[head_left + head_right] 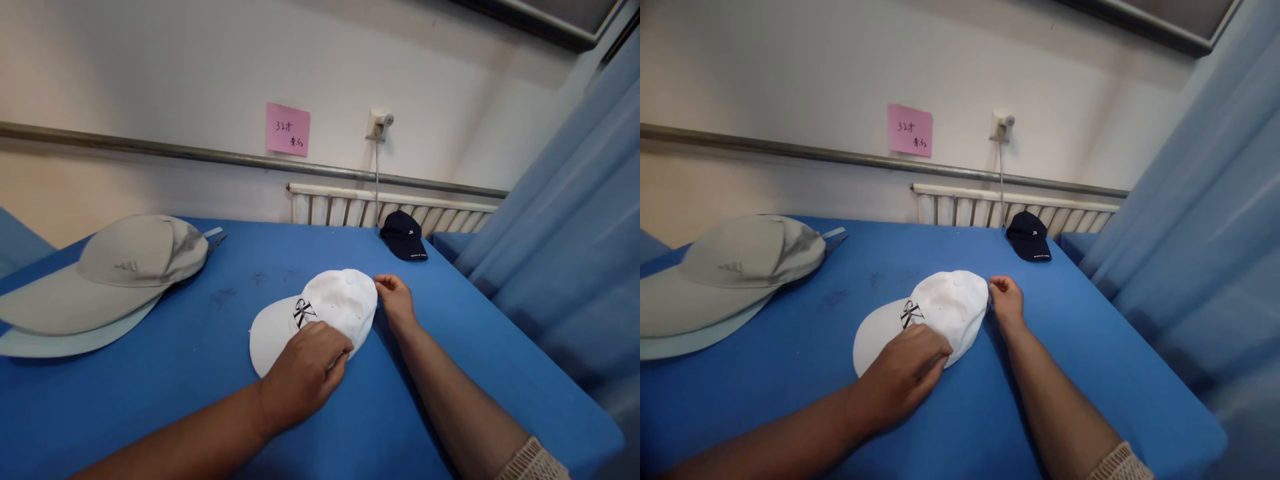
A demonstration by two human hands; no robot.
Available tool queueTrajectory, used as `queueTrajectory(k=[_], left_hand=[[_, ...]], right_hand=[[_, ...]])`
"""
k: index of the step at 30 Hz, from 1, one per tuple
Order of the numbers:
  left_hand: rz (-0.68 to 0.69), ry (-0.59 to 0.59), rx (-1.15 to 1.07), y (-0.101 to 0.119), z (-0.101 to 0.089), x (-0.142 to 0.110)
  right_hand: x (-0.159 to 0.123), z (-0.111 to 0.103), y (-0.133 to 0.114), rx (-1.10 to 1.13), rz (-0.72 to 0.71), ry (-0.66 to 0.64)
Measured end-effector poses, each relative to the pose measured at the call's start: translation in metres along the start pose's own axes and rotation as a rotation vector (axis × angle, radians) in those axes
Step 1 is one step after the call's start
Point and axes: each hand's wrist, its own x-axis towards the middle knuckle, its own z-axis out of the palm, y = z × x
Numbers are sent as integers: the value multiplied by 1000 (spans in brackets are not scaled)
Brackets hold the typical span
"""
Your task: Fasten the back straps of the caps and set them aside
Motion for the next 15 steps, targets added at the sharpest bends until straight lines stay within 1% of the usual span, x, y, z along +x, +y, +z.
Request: queueTrajectory(k=[2,4,6,8,10,12,15], left_hand=[[-3,89,25,-5,-2,1],[-72,175,93,-22,-4,4],[-167,193,142,-39,-7,7],[-234,188,167,-52,-9,8],[-266,169,160,-55,-10,7],[-292,124,118,-54,-9,5],[-321,31,41,-50,-8,2]], right_hand=[[-1,-2,-5,-29,-57,44],[-9,-3,-14,-70,-159,52],[-23,-2,-27,-126,-281,-25],[-39,1,-39,-204,-418,-137],[-53,4,-47,-262,-533,-202],[-60,7,-48,-314,-604,-239],[-61,10,-41,-369,-652,-249]])
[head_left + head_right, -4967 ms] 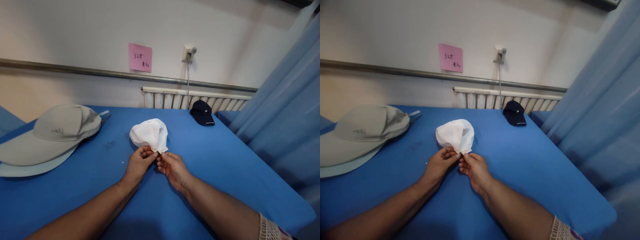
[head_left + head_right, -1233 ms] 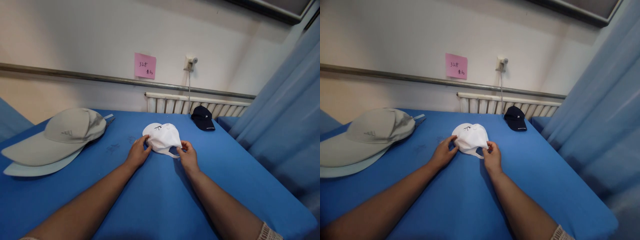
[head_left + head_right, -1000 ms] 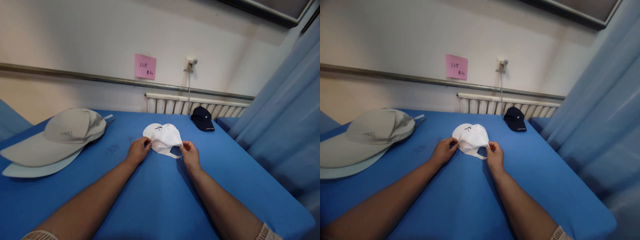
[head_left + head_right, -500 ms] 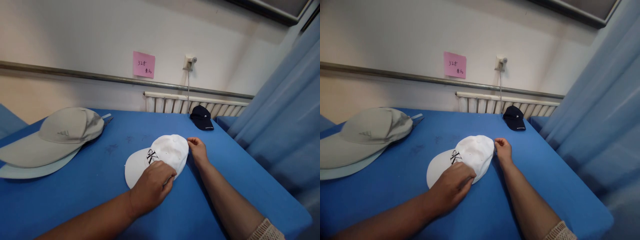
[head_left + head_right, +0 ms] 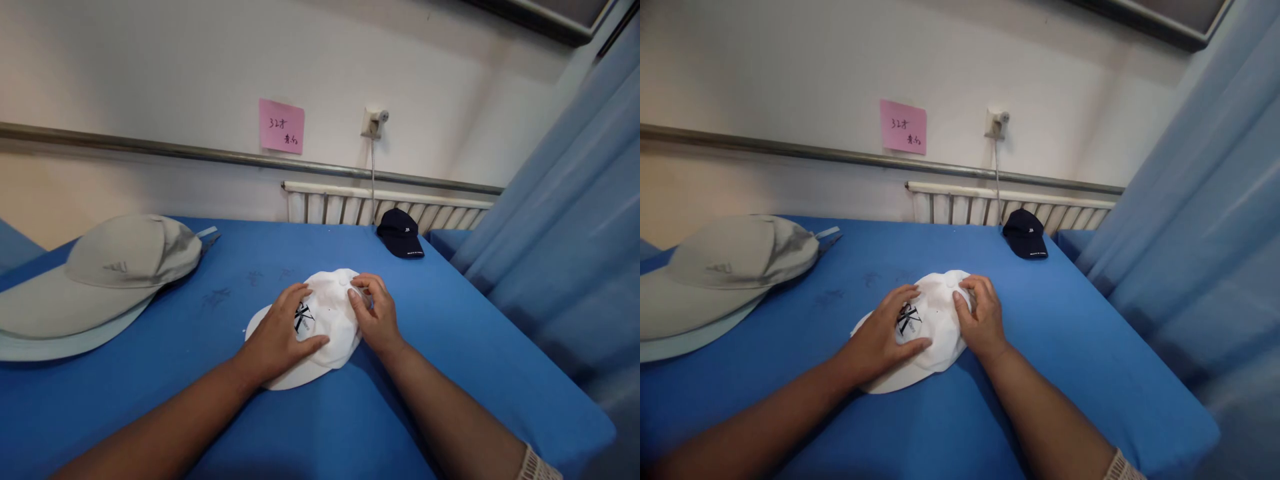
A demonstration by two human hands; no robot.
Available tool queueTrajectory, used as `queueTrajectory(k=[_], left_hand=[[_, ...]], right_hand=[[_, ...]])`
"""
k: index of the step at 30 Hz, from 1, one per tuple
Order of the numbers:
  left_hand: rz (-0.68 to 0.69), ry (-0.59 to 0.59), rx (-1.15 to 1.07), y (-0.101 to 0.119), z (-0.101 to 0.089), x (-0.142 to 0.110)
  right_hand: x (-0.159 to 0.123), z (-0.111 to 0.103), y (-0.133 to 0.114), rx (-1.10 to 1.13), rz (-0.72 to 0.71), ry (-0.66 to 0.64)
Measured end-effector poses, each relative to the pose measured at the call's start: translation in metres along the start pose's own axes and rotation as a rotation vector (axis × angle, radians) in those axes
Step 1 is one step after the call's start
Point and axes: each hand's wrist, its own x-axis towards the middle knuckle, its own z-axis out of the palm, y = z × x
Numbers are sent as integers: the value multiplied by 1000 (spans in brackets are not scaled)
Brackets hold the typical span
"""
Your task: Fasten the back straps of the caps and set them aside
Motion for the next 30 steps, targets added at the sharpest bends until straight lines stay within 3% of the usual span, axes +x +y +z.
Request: queueTrajectory(k=[4,9,12,17,24,27,30], left_hand=[[21,-66,-37,-5,4,-1],[-27,57,-90,-13,5,3],[-106,69,-111,-10,-1,5],[-225,-20,52,-1,-11,6],[-201,-36,159,3,-12,6],[-197,10,85,1,-12,6],[-177,71,-161,-4,-11,9]], right_hand=[[1,2,7,-29,-3,28],[6,-4,2,-81,-23,15],[7,-7,0,-133,-34,-34],[5,-6,2,-146,-51,-73],[3,-4,3,-65,-41,-11],[4,-3,6,-19,4,37],[6,-2,13,39,95,133]])
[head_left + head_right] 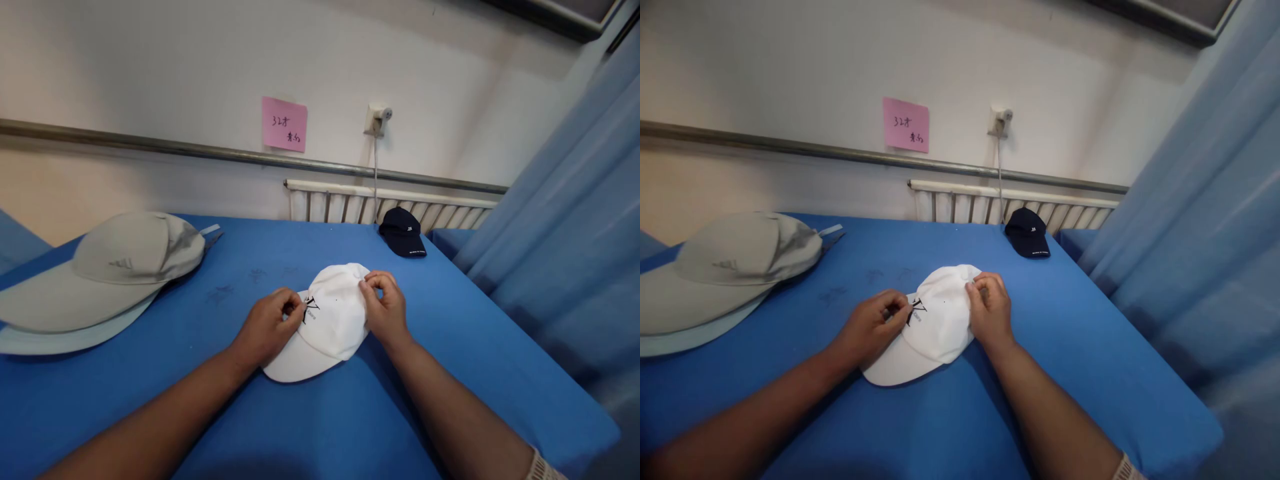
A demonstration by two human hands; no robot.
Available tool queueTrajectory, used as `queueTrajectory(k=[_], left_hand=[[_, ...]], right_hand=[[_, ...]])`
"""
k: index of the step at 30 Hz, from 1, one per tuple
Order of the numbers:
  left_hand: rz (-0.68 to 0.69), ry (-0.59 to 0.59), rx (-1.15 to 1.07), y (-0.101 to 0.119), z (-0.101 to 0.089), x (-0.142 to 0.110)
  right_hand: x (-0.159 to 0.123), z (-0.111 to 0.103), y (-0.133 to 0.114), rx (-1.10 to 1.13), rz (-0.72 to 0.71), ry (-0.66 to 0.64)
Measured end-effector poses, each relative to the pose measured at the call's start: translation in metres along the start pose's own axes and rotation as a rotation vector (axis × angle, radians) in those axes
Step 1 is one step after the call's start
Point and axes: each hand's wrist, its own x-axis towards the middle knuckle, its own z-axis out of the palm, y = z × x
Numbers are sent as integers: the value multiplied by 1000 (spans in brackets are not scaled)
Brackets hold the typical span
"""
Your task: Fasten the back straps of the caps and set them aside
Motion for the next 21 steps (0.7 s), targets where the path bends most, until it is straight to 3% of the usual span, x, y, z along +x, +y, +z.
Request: queueTrajectory(k=[4,7,12,16,21], left_hand=[[-61,-44,-403,-7,1,3],[-58,-146,-497,-7,2,3],[0,-53,-304,3,4,-3],[31,-57,-133,14,7,-7],[156,98,98,20,13,-8]], right_hand=[[3,3,11,163,177,54],[4,5,14,222,249,46],[-1,8,3,204,179,5],[-7,12,-6,184,101,-44],[-12,16,-6,163,44,-63]])
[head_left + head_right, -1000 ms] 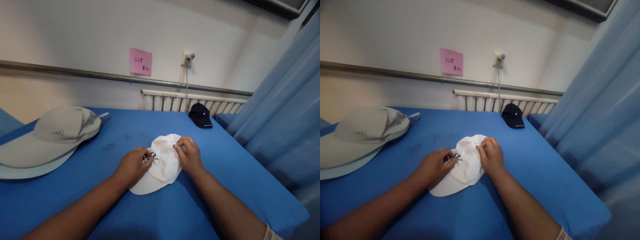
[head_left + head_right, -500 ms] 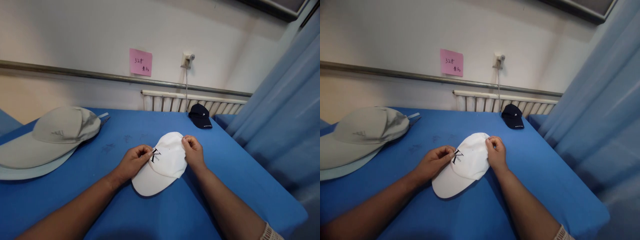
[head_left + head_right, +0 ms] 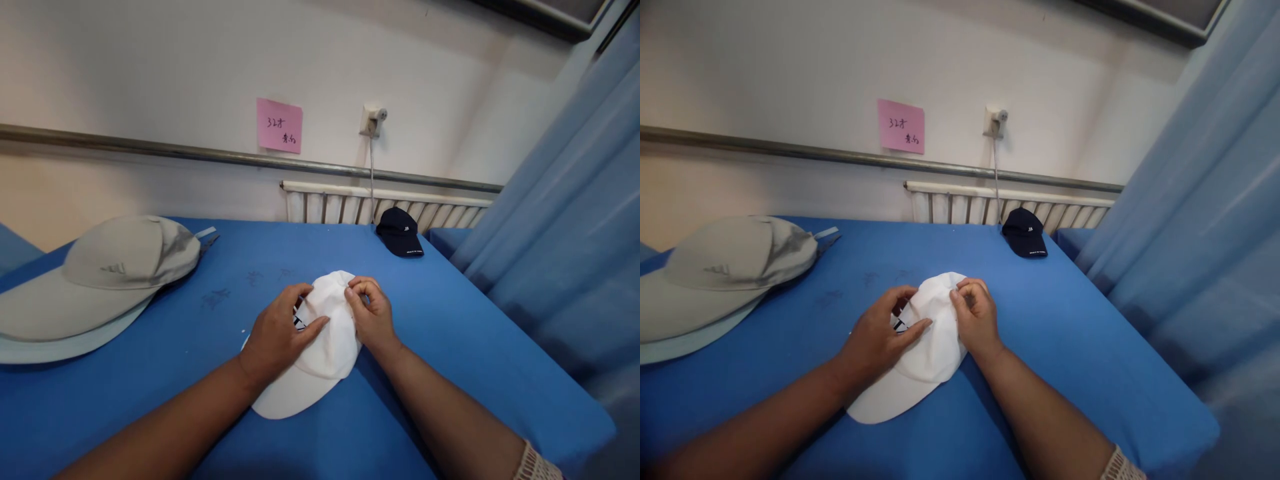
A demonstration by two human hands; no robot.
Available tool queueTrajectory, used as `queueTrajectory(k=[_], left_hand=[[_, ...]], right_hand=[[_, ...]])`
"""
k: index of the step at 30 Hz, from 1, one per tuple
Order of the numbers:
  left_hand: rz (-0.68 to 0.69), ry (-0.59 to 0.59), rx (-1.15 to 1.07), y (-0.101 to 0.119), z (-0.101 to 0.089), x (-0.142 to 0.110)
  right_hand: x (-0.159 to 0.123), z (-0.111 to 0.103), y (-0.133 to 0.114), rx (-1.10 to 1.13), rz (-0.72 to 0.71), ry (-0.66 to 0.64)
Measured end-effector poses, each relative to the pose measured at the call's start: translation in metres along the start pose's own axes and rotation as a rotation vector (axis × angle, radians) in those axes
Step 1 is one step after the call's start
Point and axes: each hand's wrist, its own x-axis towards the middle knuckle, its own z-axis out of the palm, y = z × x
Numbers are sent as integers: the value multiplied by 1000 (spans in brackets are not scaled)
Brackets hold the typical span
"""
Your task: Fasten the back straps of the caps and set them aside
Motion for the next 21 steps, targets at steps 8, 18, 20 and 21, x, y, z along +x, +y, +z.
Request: queueTrajectory(k=[8,18,20,21], left_hand=[[129,45,-7,10,-3,8],[-242,249,-543,3,-4,14],[-232,307,-501,2,-5,14],[-226,338,-478,2,-6,14]], right_hand=[[-1,1,-4,-31,-47,-17],[-2,-5,-11,-171,-156,24],[-3,-7,-15,-207,-208,27],[-4,-8,-18,-227,-229,11]])
